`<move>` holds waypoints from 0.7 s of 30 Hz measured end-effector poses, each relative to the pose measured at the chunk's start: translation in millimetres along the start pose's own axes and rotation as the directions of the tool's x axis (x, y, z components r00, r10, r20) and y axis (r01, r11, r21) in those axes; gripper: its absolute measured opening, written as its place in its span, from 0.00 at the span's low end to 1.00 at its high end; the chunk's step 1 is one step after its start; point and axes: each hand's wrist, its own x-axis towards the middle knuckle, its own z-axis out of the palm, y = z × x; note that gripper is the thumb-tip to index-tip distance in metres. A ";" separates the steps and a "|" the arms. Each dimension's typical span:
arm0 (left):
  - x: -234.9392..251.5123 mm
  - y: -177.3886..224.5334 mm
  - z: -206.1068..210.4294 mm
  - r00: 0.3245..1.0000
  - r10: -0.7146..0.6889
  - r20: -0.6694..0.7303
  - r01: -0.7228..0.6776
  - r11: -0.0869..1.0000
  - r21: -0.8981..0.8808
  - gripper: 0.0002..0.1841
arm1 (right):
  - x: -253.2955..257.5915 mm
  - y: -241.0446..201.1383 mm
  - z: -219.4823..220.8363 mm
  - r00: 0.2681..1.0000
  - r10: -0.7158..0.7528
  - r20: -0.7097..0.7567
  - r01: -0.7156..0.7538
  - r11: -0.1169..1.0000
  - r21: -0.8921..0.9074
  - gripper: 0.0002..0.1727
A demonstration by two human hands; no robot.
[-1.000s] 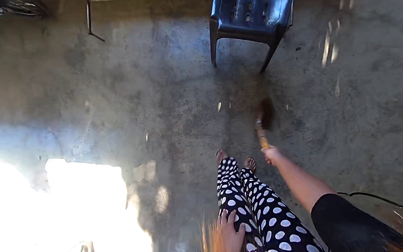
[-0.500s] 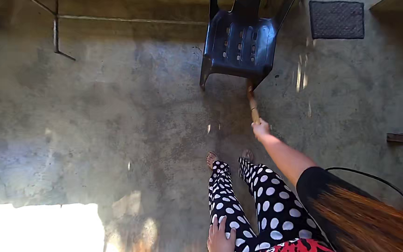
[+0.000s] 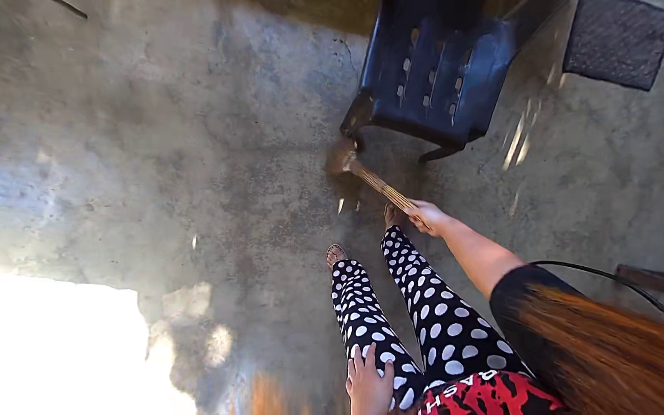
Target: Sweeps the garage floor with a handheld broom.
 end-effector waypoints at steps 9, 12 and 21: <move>-16.7 81.8 -43.5 0.999 -0.014 0.037 0.016 0.998 -0.058 0.34 | -47.3 -6.5 34.3 0.954 0.224 -0.197 -0.260 0.949 -0.179 0.25; -31.8 103.5 -62.4 0.999 0.039 -0.032 -0.041 0.998 -0.041 0.33 | -25.9 -50.9 106.2 0.982 0.180 0.050 -0.150 0.921 -0.359 0.31; -54.4 66.0 -146.5 0.960 0.215 -0.179 -0.276 0.829 -0.486 0.34 | -10.0 -175.4 169.5 0.983 -0.177 -0.055 0.154 0.944 -0.292 0.36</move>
